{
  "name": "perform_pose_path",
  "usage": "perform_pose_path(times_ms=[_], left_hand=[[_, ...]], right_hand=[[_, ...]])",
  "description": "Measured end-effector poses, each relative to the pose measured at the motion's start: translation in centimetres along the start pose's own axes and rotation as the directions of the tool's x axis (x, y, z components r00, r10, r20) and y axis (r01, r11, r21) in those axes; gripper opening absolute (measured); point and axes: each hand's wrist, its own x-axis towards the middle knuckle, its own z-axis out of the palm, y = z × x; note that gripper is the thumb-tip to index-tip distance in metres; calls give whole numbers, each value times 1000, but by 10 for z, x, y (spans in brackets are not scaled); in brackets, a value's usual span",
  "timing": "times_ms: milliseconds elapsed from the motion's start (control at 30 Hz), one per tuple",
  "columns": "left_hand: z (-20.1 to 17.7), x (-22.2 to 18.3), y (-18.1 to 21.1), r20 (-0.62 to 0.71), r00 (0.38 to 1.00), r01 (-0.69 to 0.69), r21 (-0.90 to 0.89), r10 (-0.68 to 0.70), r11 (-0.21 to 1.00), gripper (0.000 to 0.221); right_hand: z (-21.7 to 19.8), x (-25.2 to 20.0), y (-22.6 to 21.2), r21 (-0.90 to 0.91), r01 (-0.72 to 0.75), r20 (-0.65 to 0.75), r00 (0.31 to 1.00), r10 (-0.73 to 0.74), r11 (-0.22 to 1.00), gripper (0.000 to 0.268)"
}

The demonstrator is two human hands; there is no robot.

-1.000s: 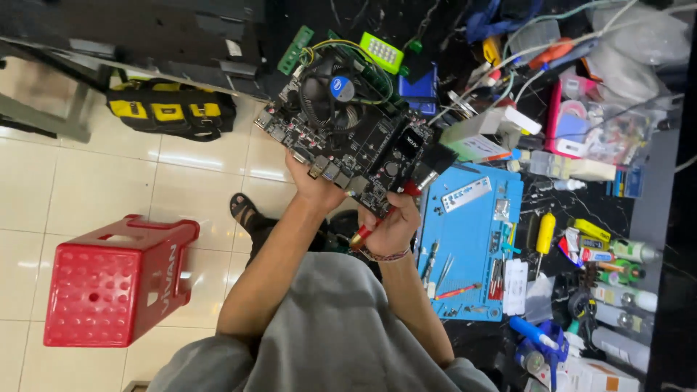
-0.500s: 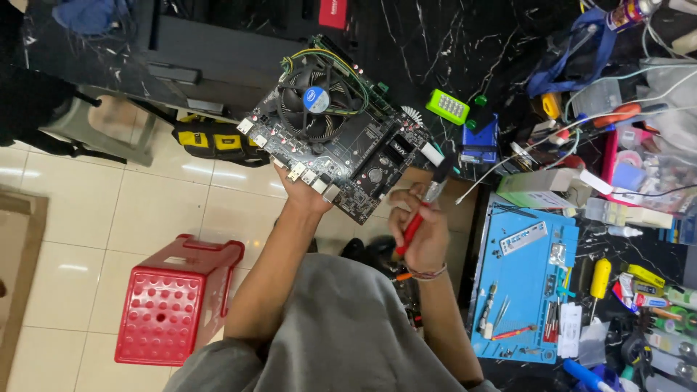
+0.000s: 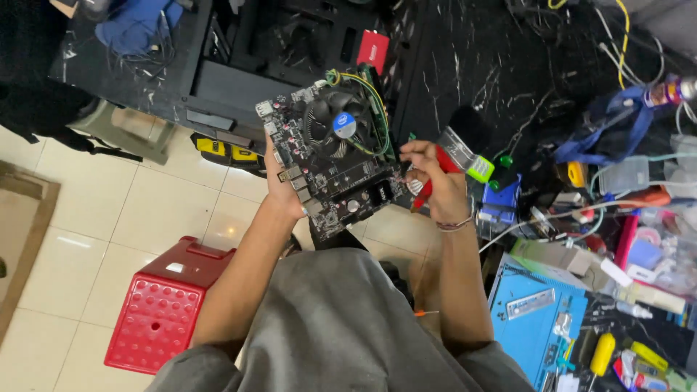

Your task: Cleaning dust from the interior of a computer case and a motherboard using a handheld brush.

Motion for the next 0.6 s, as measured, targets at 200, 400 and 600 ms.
perform_pose_path(times_ms=[200, 400, 600], left_hand=[[-62, 71, 17, 527, 849, -36, -13, 38, 999, 145], [-1, 89, 42, 75, 991, 115, -22, -113, 993, 97], [-10, 153, 44, -182, 976, 163, 256, -118, 953, 87]], right_hand=[[33, 57, -14, -37, -37, 86, 995, 40, 999, 11], [23, 77, 8, -190, 210, 63, 977, -202, 959, 43], [21, 62, -16, -394, 221, -97, 955, -280, 892, 49]])
